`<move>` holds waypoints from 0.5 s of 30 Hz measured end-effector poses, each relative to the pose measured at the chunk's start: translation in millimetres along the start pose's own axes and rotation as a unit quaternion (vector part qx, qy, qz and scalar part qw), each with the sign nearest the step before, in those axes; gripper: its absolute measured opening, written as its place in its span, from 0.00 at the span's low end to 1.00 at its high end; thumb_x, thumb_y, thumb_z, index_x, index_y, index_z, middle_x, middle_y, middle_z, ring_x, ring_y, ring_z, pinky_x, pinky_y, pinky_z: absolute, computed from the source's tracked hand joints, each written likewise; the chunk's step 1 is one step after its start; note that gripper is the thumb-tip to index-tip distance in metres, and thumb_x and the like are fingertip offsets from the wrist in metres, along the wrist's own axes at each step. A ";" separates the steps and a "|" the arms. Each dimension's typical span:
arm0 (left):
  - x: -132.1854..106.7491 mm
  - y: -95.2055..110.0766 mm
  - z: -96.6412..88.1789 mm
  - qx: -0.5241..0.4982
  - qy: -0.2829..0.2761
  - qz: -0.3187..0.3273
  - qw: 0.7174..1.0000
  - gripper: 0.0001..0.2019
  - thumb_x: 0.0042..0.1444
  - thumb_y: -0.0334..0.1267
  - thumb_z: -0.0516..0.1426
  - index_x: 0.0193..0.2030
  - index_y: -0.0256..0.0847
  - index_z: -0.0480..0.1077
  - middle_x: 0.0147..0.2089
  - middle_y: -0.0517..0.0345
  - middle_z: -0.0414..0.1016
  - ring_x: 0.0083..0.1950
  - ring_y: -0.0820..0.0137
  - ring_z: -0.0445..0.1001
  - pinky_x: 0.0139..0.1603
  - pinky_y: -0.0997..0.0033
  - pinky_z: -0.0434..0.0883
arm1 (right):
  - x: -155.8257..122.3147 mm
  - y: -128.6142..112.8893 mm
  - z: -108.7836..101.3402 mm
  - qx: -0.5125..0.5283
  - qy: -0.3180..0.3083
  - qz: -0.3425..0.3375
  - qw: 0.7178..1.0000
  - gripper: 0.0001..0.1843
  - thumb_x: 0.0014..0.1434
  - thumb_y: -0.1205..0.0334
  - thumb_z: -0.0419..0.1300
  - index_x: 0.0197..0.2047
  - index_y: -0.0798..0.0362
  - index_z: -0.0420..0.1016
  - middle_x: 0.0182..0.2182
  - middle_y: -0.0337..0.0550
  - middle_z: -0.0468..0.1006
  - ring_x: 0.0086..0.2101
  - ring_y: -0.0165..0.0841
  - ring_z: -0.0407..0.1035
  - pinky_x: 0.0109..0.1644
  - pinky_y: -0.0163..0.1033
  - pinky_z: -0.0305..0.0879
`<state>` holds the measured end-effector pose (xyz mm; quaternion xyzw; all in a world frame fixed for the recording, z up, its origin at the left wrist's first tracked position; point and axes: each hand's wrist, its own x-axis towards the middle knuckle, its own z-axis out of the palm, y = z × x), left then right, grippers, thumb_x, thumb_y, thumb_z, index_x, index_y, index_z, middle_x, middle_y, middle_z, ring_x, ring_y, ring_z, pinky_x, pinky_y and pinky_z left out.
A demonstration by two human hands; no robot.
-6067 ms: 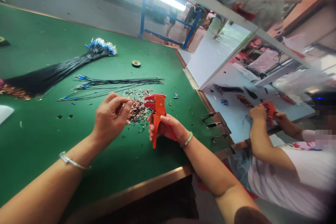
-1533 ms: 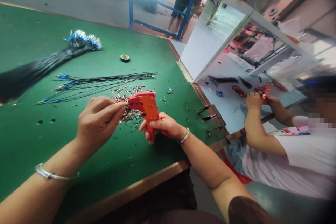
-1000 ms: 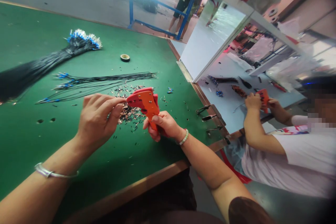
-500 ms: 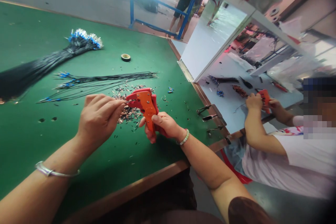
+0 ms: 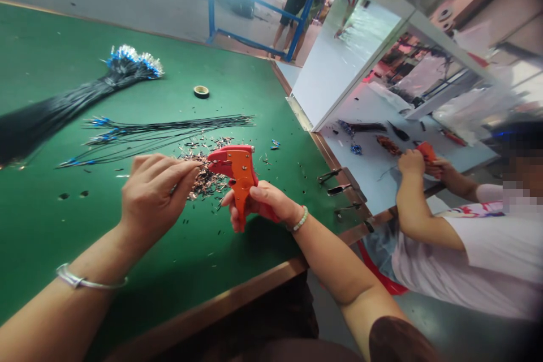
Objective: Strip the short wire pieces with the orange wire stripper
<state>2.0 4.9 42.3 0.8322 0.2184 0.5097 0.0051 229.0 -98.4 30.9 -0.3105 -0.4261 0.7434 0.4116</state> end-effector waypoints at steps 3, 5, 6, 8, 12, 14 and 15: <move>-1.0 2.4 1.0 0.000 0.004 -0.005 1.000 0.08 0.60 0.31 0.63 0.45 0.45 0.77 0.36 0.60 0.81 0.35 0.69 0.74 0.45 0.65 0.67 | -0.4 -1.1 1.1 -0.002 0.002 -0.004 1.000 0.34 0.60 0.35 0.62 0.50 0.60 0.77 0.34 0.46 0.78 0.32 0.36 0.77 0.37 0.43 0.77; -1.2 4.6 1.3 -0.002 0.003 -0.004 1.000 0.08 0.60 0.30 0.63 0.45 0.45 0.77 0.36 0.60 0.82 0.36 0.70 0.75 0.45 0.65 0.68 | -0.7 -1.4 1.7 0.003 0.005 -0.008 1.000 0.34 0.60 0.34 0.62 0.50 0.61 0.77 0.34 0.46 0.78 0.32 0.36 0.77 0.36 0.43 0.76; -1.1 5.7 1.4 -0.003 0.001 -0.003 1.000 0.08 0.60 0.30 0.63 0.45 0.45 0.77 0.36 0.60 0.82 0.36 0.70 0.75 0.45 0.65 0.69 | -0.7 -1.4 1.8 0.007 0.006 -0.010 1.000 0.35 0.60 0.34 0.62 0.50 0.61 0.77 0.34 0.46 0.78 0.32 0.36 0.77 0.36 0.43 0.76; -1.2 8.0 1.7 -0.006 0.004 -0.001 1.000 0.09 0.60 0.30 0.63 0.45 0.46 0.76 0.36 0.60 0.82 0.35 0.70 0.76 0.43 0.65 0.69 | -0.8 -1.2 1.8 0.015 0.007 -0.011 1.000 0.36 0.60 0.33 0.61 0.51 0.62 0.76 0.34 0.46 0.78 0.31 0.37 0.77 0.36 0.43 0.76; -2.2 11.0 2.7 -0.003 0.001 -0.010 1.000 0.09 0.60 0.30 0.62 0.45 0.48 0.76 0.36 0.61 0.81 0.36 0.69 0.77 0.41 0.66 0.70 | -1.4 -1.9 1.7 0.019 0.005 -0.005 1.000 0.36 0.59 0.33 0.62 0.50 0.62 0.77 0.34 0.46 0.79 0.30 0.36 0.77 0.35 0.42 0.76; -2.9 11.6 3.3 -0.002 -0.001 -0.018 1.000 0.08 0.61 0.30 0.62 0.45 0.47 0.77 0.36 0.60 0.82 0.37 0.69 0.77 0.40 0.66 0.71 | -1.7 -2.4 2.0 0.019 0.001 -0.004 1.000 0.36 0.59 0.34 0.63 0.49 0.62 0.77 0.33 0.46 0.79 0.29 0.36 0.77 0.35 0.42 0.76; -3.1 11.8 3.5 -0.002 0.004 -0.023 1.000 0.08 0.61 0.31 0.62 0.45 0.47 0.77 0.37 0.60 0.82 0.36 0.70 0.77 0.40 0.67 0.70 | -1.7 -2.5 2.1 0.017 -0.001 -0.003 1.000 0.36 0.59 0.34 0.63 0.49 0.62 0.77 0.33 0.46 0.79 0.29 0.36 0.77 0.35 0.41 0.75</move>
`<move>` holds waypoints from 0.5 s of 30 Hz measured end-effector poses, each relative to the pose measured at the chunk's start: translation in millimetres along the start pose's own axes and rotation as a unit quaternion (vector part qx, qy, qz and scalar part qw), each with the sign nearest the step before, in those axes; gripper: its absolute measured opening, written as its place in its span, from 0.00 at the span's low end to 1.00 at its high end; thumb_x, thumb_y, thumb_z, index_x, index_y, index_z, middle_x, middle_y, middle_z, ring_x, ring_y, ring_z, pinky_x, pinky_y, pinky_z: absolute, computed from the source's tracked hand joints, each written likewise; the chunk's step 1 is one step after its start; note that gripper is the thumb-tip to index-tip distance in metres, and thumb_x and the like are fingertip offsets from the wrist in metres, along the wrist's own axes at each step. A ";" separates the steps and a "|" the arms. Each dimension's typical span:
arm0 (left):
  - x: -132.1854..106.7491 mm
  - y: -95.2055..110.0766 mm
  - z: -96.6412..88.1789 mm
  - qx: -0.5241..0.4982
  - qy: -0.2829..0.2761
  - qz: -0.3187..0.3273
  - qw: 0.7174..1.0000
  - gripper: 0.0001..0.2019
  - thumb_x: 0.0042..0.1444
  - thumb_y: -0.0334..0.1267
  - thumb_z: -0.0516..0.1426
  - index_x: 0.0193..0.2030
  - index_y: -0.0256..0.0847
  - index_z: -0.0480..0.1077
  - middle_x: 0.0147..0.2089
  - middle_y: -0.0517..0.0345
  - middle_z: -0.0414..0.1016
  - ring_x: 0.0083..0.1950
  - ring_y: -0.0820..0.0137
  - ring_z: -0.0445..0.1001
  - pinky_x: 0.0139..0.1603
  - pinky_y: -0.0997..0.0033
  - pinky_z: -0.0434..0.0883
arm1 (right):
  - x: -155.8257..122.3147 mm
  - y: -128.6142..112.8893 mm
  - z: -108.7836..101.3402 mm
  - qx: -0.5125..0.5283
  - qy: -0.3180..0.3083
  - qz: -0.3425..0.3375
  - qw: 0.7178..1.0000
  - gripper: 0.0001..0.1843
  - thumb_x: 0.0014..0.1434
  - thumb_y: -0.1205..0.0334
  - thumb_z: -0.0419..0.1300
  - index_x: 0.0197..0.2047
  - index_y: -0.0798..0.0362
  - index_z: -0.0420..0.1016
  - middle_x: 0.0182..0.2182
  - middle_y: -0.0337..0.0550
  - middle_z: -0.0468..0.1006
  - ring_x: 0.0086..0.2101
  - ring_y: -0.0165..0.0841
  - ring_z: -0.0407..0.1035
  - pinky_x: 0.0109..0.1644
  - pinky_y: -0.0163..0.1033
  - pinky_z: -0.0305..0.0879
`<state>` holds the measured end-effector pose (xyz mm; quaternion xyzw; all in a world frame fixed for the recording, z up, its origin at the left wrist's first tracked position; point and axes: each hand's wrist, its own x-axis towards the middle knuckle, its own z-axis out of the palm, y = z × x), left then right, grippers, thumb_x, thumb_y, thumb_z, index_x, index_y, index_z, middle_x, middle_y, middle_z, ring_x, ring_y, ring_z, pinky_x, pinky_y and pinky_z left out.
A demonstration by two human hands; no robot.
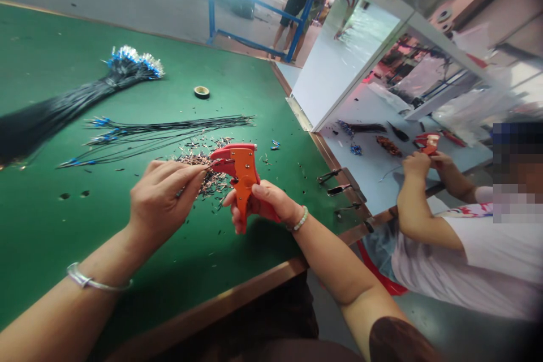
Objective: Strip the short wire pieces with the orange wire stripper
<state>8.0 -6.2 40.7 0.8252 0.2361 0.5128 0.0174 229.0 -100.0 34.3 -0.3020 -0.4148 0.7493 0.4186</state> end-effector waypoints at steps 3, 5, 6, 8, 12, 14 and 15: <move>0.7 -0.1 0.0 -0.009 0.009 -0.014 1.000 0.06 0.61 0.31 0.62 0.44 0.44 0.77 0.37 0.60 0.81 0.35 0.71 0.75 0.39 0.69 0.70 | 0.1 0.4 -0.3 -0.011 -0.002 0.004 1.000 0.35 0.60 0.35 0.63 0.49 0.62 0.77 0.33 0.46 0.79 0.28 0.34 0.76 0.35 0.41 0.76; 1.9 -0.9 -0.6 -0.021 -0.001 -0.013 1.000 0.06 0.62 0.30 0.62 0.44 0.43 0.76 0.37 0.60 0.81 0.35 0.73 0.74 0.40 0.70 0.69 | 0.1 0.6 -0.6 -0.014 -0.001 0.002 1.000 0.34 0.60 0.35 0.63 0.49 0.62 0.77 0.33 0.46 0.79 0.29 0.34 0.77 0.36 0.42 0.76; 2.6 -1.5 -1.0 -0.024 -0.011 -0.008 1.000 0.06 0.62 0.30 0.61 0.44 0.43 0.76 0.37 0.59 0.81 0.35 0.73 0.74 0.40 0.70 0.69 | 0.0 0.3 -0.7 -0.014 0.000 0.000 1.000 0.34 0.61 0.35 0.62 0.49 0.62 0.77 0.33 0.46 0.79 0.29 0.34 0.77 0.36 0.42 0.76; 3.9 -3.1 -2.1 -0.023 -0.027 0.005 0.999 0.05 0.63 0.30 0.61 0.44 0.43 0.76 0.38 0.59 0.80 0.37 0.73 0.74 0.40 0.70 0.68 | -0.7 -0.9 -0.4 -0.015 0.002 -0.002 1.000 0.34 0.60 0.35 0.62 0.49 0.62 0.77 0.33 0.47 0.78 0.30 0.35 0.77 0.36 0.42 0.76; 6.2 -6.3 -4.4 -0.006 -0.051 0.024 0.998 0.06 0.64 0.30 0.59 0.45 0.44 0.74 0.38 0.58 0.79 0.38 0.72 0.74 0.41 0.69 0.67 | -2.0 -3.9 1.1 -0.023 0.007 0.007 1.000 0.36 0.59 0.34 0.63 0.49 0.62 0.77 0.33 0.46 0.79 0.29 0.34 0.76 0.36 0.41 0.75; 7.2 -7.4 -5.6 -0.002 -0.058 0.038 0.998 0.05 0.65 0.30 0.58 0.44 0.44 0.73 0.38 0.58 0.78 0.39 0.71 0.74 0.41 0.68 0.67 | -2.1 -4.3 1.7 -0.024 0.005 0.007 1.000 0.36 0.59 0.33 0.63 0.48 0.62 0.77 0.32 0.46 0.79 0.28 0.33 0.75 0.34 0.40 0.75; 7.6 -7.7 -6.2 -0.001 -0.061 0.045 0.997 0.05 0.65 0.30 0.58 0.44 0.44 0.73 0.38 0.58 0.78 0.39 0.71 0.74 0.42 0.68 0.67 | -2.0 -4.1 1.9 -0.025 0.003 0.006 1.000 0.36 0.59 0.33 0.63 0.48 0.62 0.77 0.32 0.45 0.79 0.27 0.32 0.75 0.34 0.40 0.75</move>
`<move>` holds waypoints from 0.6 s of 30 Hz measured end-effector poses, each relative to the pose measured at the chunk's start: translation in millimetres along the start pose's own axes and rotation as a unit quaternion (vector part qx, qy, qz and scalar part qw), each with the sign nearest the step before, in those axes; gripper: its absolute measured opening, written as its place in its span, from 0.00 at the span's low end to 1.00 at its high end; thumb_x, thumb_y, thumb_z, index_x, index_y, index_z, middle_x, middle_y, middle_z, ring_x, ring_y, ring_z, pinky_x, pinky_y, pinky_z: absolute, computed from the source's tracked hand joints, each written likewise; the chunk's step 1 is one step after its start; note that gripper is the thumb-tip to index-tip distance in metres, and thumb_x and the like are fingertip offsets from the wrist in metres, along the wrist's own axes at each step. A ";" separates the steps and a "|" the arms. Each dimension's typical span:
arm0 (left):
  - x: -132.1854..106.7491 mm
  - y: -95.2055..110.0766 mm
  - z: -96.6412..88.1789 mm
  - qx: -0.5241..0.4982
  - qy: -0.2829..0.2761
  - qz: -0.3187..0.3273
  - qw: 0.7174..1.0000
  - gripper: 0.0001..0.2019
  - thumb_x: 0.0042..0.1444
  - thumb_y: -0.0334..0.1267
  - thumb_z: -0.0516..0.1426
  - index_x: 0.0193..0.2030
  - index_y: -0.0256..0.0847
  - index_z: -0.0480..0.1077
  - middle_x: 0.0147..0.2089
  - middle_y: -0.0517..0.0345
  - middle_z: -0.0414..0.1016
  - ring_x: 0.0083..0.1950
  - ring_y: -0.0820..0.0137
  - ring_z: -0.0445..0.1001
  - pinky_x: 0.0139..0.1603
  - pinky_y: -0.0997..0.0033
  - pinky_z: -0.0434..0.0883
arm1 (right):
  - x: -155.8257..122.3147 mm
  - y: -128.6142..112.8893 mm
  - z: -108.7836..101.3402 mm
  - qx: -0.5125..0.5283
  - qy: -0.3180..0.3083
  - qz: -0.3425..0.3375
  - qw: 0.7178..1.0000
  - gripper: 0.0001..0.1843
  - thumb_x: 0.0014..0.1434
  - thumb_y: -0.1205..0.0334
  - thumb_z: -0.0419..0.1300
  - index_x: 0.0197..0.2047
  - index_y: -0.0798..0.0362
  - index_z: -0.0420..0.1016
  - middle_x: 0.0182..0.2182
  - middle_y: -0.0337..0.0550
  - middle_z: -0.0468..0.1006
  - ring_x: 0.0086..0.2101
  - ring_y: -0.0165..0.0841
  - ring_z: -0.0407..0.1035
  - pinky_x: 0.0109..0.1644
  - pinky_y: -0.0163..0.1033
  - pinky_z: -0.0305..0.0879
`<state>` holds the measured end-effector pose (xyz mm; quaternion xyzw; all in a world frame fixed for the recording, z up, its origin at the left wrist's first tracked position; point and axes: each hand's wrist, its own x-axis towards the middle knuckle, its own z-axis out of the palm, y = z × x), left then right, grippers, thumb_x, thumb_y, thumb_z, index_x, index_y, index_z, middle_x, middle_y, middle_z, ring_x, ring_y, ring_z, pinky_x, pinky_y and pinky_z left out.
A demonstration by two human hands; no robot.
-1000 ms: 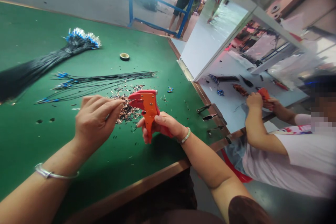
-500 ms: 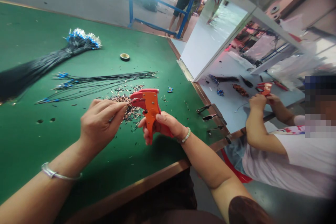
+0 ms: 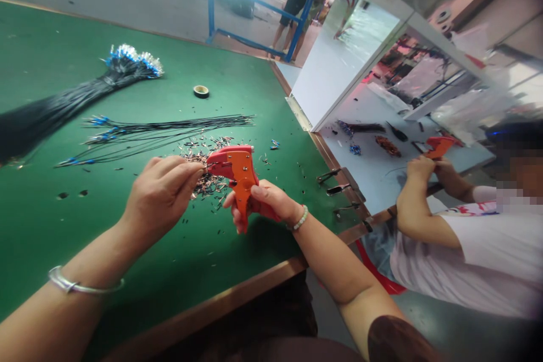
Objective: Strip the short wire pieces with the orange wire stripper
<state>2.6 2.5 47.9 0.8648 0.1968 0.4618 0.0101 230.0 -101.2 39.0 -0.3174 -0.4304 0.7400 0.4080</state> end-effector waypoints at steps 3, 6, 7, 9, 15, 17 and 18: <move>0.8 -0.8 -1.7 0.005 -0.004 0.002 1.000 0.04 0.65 0.31 0.58 0.43 0.44 0.72 0.37 0.59 0.77 0.39 0.71 0.73 0.41 0.69 0.66 | -0.1 0.8 0.2 -0.007 0.003 -0.005 1.000 0.37 0.59 0.32 0.62 0.47 0.62 0.77 0.30 0.44 0.78 0.24 0.30 0.72 0.30 0.39 0.74; 1.3 -1.7 -2.9 0.006 -0.010 -0.006 1.000 0.05 0.65 0.31 0.57 0.42 0.45 0.72 0.37 0.60 0.77 0.38 0.72 0.72 0.40 0.69 0.65 | -0.5 1.4 0.7 -0.018 0.010 -0.011 1.000 0.36 0.59 0.31 0.62 0.45 0.61 0.77 0.28 0.43 0.77 0.22 0.29 0.72 0.28 0.37 0.73; 1.5 -2.1 -3.1 0.005 -0.008 -0.007 1.000 0.05 0.65 0.31 0.57 0.42 0.45 0.73 0.37 0.60 0.77 0.38 0.72 0.72 0.40 0.69 0.65 | -0.5 1.4 1.1 -0.021 0.011 -0.011 1.000 0.36 0.59 0.31 0.62 0.44 0.61 0.77 0.28 0.43 0.77 0.22 0.29 0.72 0.28 0.37 0.73; 1.8 -3.0 -3.3 0.007 -0.004 -0.005 1.000 0.05 0.65 0.31 0.57 0.42 0.45 0.73 0.36 0.60 0.77 0.38 0.71 0.72 0.39 0.69 0.64 | -0.4 1.3 2.3 -0.030 0.018 -0.009 0.999 0.37 0.57 0.30 0.63 0.43 0.61 0.77 0.27 0.42 0.77 0.22 0.29 0.72 0.26 0.36 0.73; 0.5 -4.1 -3.5 0.002 -0.002 -0.012 1.000 0.06 0.66 0.32 0.57 0.47 0.44 0.73 0.40 0.57 0.78 0.41 0.68 0.73 0.44 0.67 0.65 | 1.7 3.3 5.7 -0.047 0.068 -0.020 0.996 0.39 0.54 0.28 0.64 0.40 0.62 0.78 0.22 0.39 0.75 0.17 0.29 0.70 0.19 0.34 0.68; 0.2 -3.2 -4.0 -0.006 -0.008 -0.035 0.999 0.09 0.67 0.33 0.55 0.51 0.44 0.73 0.43 0.55 0.78 0.44 0.67 0.73 0.47 0.65 0.66 | 2.5 4.5 5.7 -0.047 0.084 -0.024 0.995 0.39 0.53 0.27 0.64 0.39 0.62 0.78 0.20 0.38 0.74 0.15 0.28 0.69 0.17 0.33 0.66; 0.3 -2.6 -4.3 -0.010 -0.010 -0.048 0.999 0.10 0.67 0.33 0.54 0.53 0.44 0.72 0.44 0.54 0.78 0.45 0.66 0.73 0.49 0.64 0.66 | 2.8 4.9 5.6 -0.047 0.092 -0.027 0.994 0.39 0.53 0.27 0.64 0.39 0.62 0.78 0.20 0.37 0.74 0.15 0.28 0.68 0.16 0.32 0.65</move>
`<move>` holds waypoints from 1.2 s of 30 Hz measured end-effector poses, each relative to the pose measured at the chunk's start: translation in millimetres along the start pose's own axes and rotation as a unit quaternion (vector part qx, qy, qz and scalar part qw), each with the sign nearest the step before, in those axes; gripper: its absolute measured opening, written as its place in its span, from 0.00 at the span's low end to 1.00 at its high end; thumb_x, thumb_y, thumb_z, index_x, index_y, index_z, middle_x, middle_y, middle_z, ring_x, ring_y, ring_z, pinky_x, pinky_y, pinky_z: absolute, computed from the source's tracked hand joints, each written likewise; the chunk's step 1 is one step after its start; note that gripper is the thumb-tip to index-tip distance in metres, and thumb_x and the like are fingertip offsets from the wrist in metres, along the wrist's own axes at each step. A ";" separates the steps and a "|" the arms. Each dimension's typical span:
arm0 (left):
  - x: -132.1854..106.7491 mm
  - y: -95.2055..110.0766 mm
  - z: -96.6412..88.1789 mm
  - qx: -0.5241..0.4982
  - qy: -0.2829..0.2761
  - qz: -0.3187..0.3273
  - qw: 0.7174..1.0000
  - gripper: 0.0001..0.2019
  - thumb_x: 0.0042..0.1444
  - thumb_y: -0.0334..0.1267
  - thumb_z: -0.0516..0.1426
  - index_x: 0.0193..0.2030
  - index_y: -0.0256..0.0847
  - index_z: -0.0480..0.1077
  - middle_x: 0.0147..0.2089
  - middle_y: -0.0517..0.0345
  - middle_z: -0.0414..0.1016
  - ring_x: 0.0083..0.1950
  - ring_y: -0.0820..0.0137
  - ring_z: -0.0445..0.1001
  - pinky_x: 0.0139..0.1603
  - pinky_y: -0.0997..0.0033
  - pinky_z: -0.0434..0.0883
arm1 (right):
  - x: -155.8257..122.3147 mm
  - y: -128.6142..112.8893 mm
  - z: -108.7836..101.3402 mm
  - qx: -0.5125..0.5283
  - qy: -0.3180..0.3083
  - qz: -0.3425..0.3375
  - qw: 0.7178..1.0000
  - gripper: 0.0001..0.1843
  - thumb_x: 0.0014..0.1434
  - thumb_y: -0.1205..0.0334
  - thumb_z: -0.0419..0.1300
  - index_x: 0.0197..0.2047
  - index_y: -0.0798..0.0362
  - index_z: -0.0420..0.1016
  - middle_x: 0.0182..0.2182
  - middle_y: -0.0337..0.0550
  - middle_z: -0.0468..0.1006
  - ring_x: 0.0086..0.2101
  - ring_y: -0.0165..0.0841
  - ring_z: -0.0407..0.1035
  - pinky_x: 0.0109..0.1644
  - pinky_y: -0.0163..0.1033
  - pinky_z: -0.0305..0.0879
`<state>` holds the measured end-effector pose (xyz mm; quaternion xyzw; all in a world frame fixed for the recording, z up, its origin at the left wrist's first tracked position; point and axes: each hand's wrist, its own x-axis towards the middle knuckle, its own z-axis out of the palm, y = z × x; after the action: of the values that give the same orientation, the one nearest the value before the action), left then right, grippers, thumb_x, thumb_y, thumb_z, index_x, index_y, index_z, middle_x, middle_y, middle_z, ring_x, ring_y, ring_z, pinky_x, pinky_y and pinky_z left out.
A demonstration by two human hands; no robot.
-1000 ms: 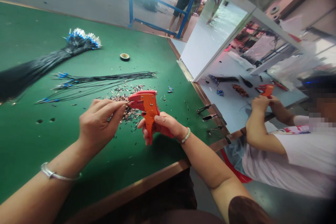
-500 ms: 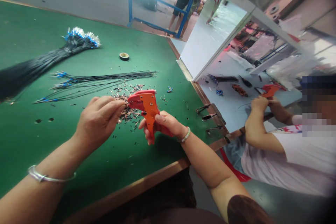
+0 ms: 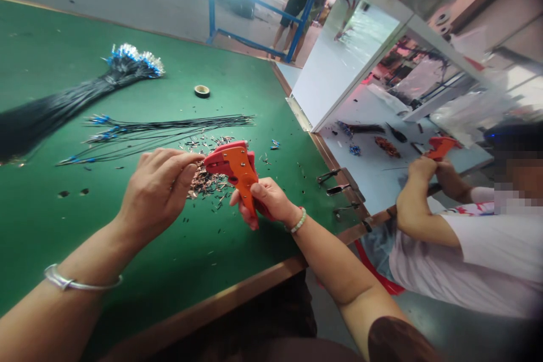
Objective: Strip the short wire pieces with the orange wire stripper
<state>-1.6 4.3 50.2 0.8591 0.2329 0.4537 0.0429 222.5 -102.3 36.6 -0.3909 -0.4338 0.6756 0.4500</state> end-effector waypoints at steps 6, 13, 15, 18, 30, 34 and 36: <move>0.9 3.3 0.3 -0.008 -0.010 -0.010 1.000 0.11 0.68 0.33 0.52 0.54 0.44 0.71 0.44 0.54 0.79 0.46 0.66 0.73 0.50 0.63 0.65 | 0.8 2.4 1.6 0.001 0.029 -0.009 1.000 0.38 0.53 0.29 0.65 0.43 0.61 0.78 0.17 0.34 0.72 0.12 0.26 0.64 0.13 0.31 0.59; -1.1 3.3 3.7 -0.014 0.005 0.014 1.000 0.06 0.67 0.32 0.55 0.46 0.42 0.72 0.39 0.56 0.77 0.38 0.70 0.72 0.41 0.69 0.67 | 0.5 4.8 6.0 -0.013 0.034 -0.039 0.999 0.33 0.57 0.33 0.65 0.40 0.60 0.77 0.17 0.32 0.70 0.11 0.24 0.61 0.13 0.31 0.56; -0.6 4.4 3.0 -0.028 -0.002 0.008 1.000 0.04 0.66 0.32 0.55 0.43 0.41 0.72 0.38 0.57 0.75 0.36 0.72 0.71 0.37 0.72 0.66 | 0.1 4.1 7.2 -0.015 0.029 -0.043 0.999 0.32 0.57 0.33 0.65 0.39 0.59 0.77 0.16 0.32 0.70 0.12 0.24 0.61 0.14 0.31 0.56; 1.0 7.0 0.9 -0.038 -0.001 0.011 0.999 0.04 0.66 0.31 0.56 0.42 0.41 0.72 0.36 0.58 0.74 0.35 0.74 0.70 0.34 0.75 0.66 | -0.7 2.0 8.3 -0.014 0.027 -0.045 0.999 0.33 0.56 0.32 0.65 0.38 0.59 0.76 0.16 0.32 0.69 0.12 0.23 0.60 0.15 0.31 0.56; 1.9 7.4 -1.0 -0.036 0.050 -0.014 0.998 0.03 0.63 0.30 0.61 0.41 0.42 0.76 0.36 0.62 0.75 0.36 0.77 0.72 0.39 0.78 0.69 | 1.2 -1.0 -1.7 0.063 -0.070 -0.024 0.995 0.35 0.61 0.34 0.62 0.50 0.61 0.75 0.32 0.45 0.79 0.28 0.36 0.78 0.32 0.42 0.75; 1.2 8.6 0.8 -0.033 0.050 -0.008 0.998 0.04 0.63 0.30 0.61 0.41 0.41 0.76 0.36 0.61 0.76 0.36 0.77 0.73 0.39 0.78 0.69 | 1.4 -1.1 -6.1 0.067 -0.096 -0.020 0.993 0.33 0.62 0.37 0.63 0.52 0.62 0.75 0.34 0.48 0.80 0.32 0.39 0.80 0.35 0.43 0.77; 1.2 9.4 1.7 -0.029 0.046 -0.003 0.999 0.04 0.62 0.29 0.61 0.42 0.41 0.76 0.36 0.60 0.77 0.36 0.76 0.73 0.39 0.77 0.69 | 1.2 -1.3 -6.5 0.060 -0.101 -0.013 0.993 0.34 0.62 0.37 0.63 0.52 0.62 0.76 0.35 0.49 0.80 0.33 0.38 0.79 0.35 0.42 0.77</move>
<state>3.7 -3.3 52.7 0.8352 0.2243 0.4988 0.0582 228.5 -99.4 35.6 -0.2871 -0.4405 0.7310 0.4349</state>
